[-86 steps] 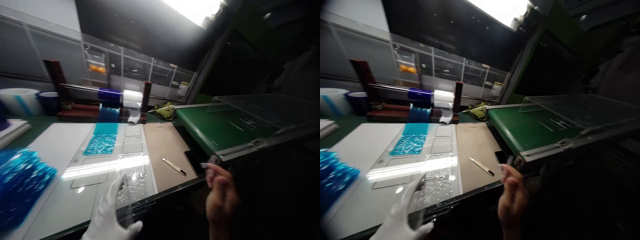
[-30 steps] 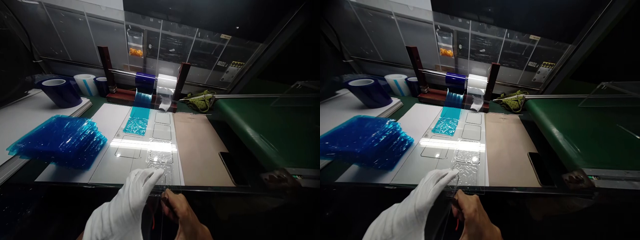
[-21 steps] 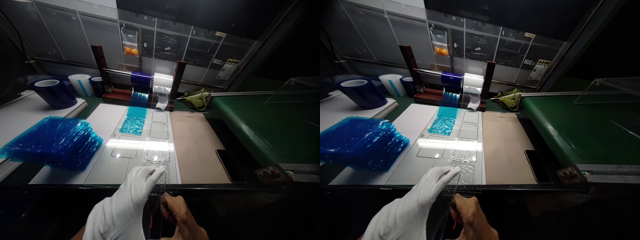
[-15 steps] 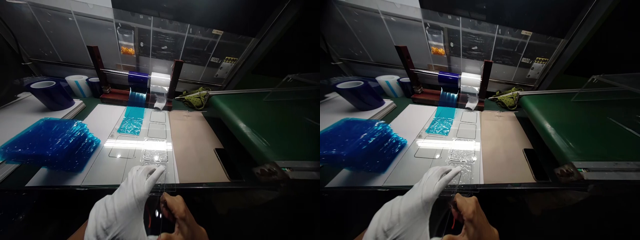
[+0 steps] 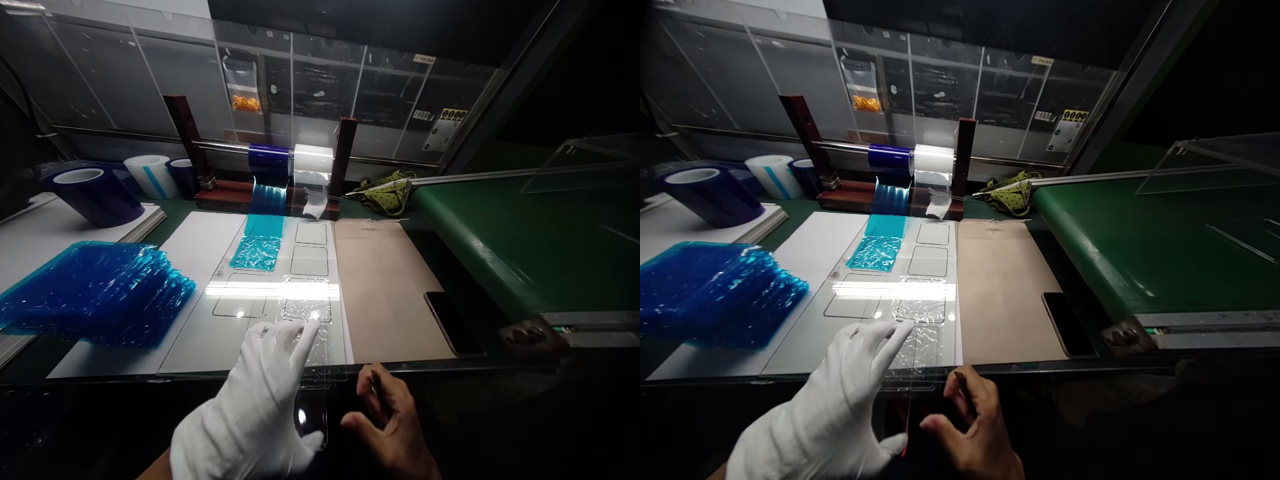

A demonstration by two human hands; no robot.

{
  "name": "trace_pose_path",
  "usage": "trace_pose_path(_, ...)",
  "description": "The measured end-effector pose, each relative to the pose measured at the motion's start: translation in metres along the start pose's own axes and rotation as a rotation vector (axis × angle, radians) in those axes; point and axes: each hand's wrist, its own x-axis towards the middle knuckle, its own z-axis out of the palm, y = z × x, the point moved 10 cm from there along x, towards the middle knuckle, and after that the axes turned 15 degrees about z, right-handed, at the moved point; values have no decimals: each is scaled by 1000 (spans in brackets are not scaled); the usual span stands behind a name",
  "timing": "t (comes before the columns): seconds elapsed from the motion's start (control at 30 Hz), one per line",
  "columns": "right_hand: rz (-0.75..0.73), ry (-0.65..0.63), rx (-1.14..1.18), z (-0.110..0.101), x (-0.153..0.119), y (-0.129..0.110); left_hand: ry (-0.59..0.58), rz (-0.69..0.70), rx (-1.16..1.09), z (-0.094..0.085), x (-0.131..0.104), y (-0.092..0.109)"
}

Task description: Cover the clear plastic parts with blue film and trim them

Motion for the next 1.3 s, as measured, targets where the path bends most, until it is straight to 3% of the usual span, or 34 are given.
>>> trace_pose_path(0.17,-102,-4,-121,2,18,-28,62,72,57,0,1,7)
trace_pose_path(0.3,-41,172,-522,-20,70,3,75,-51,-72,4,-10,-13)
trace_pose_path(0.33,-20,212,-596,-29,85,15,64,-109,-231,9,-15,-23)
trace_pose_path(0.4,4,248,-689,-45,111,38,32,-183,-758,27,-24,-33)
trace_pose_path(0.47,1,248,-734,-56,126,53,27,-199,-1384,40,-28,-26)
trace_pose_path(0.53,-18,246,-771,-58,129,52,71,-264,-1840,47,-31,-21)
trace_pose_path(0.6,-74,237,-778,-53,119,33,122,-408,-2048,58,-34,-24)
trace_pose_path(0.67,-184,192,-733,-39,100,-2,140,-523,-2130,70,-36,-24)
trace_pose_path(0.8,-434,32,-631,-2,57,-76,179,-505,-2282,69,-31,-22)
trace_pose_path(0.87,-502,-13,-636,12,43,-96,180,-482,-2210,64,-27,-25)
trace_pose_path(0.9,-524,-22,-644,19,38,-102,178,-496,-2058,65,-26,-31)
trace_pose_path(0.97,-551,-12,-663,31,32,-106,226,-568,-1473,61,-26,-61)
trace_pose_path(1.03,-565,17,-682,45,28,-103,283,-639,-697,36,-27,-90)
trace_pose_path(1.1,-550,44,-701,62,27,-97,272,-652,-133,14,-21,-96)
trace_pose_path(1.17,-507,66,-718,79,29,-89,202,-626,80,12,-10,-94)
trace_pose_path(1.3,-437,136,-743,102,38,-80,160,-566,134,12,0,-91)
